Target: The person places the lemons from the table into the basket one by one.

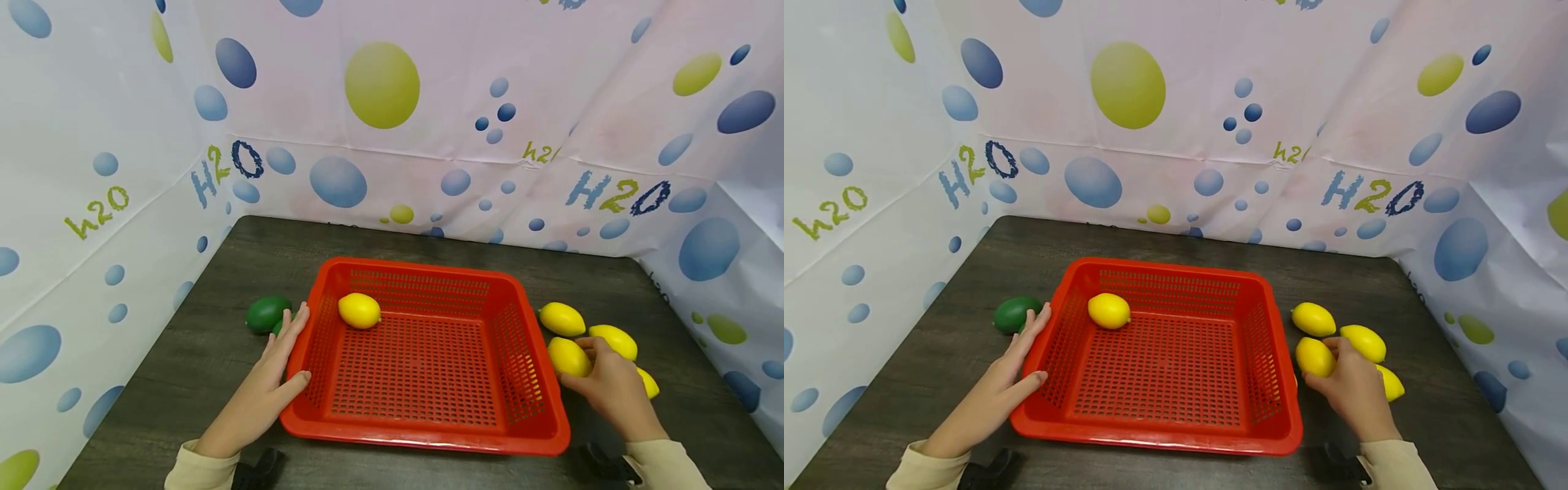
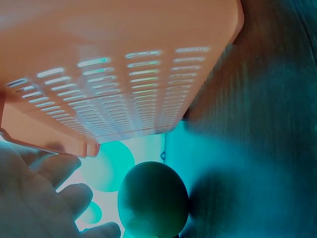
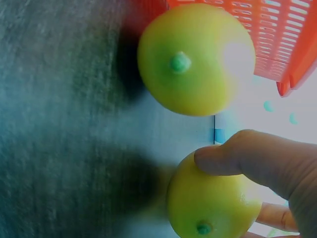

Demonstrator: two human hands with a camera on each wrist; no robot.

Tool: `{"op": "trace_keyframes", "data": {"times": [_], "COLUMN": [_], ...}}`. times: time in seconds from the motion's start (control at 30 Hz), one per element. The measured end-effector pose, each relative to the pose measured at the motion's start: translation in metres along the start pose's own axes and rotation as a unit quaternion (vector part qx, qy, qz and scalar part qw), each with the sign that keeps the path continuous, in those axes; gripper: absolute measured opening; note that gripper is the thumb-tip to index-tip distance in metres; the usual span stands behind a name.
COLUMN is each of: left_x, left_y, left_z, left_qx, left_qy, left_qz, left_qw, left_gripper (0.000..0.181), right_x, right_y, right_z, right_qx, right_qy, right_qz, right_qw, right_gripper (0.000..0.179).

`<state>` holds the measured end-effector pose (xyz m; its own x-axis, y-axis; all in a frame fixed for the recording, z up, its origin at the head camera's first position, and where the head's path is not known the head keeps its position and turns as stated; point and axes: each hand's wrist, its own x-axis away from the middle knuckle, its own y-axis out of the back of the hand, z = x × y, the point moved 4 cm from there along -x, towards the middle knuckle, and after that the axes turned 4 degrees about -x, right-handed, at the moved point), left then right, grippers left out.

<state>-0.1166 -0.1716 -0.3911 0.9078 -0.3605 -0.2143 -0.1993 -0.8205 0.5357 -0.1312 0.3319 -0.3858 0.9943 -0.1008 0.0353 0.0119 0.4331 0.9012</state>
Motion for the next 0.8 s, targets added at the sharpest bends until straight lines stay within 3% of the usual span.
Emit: {"op": "trace_keyframes", "data": {"times": [0.33, 0.6, 0.8], "left_x": [0.001, -0.001, 0.0], "left_y": [0.0, 0.001, 0.0], "left_z": [0.0, -0.002, -0.002], "left_qx": [-0.002, -0.004, -0.002], "left_qy": [0.005, -0.003, -0.004], "left_qz": [0.001, -0.002, -0.004], "left_qw": [1.0, 1.0, 1.0], "left_gripper": [0.085, 0.086, 0.087], "right_x": [0.003, 0.0, -0.004], "right_y": [0.017, 0.034, 0.047], "right_z": [0.004, 0.009, 0.015], "right_qx": [-0.005, -0.021, -0.016], "right_qy": [0.017, 0.005, 0.016], "right_qz": [-0.047, -0.057, -0.076], "right_qw": [0.9987, 0.9982, 0.9969], "right_gripper": [0.074, 0.077, 0.079]}}
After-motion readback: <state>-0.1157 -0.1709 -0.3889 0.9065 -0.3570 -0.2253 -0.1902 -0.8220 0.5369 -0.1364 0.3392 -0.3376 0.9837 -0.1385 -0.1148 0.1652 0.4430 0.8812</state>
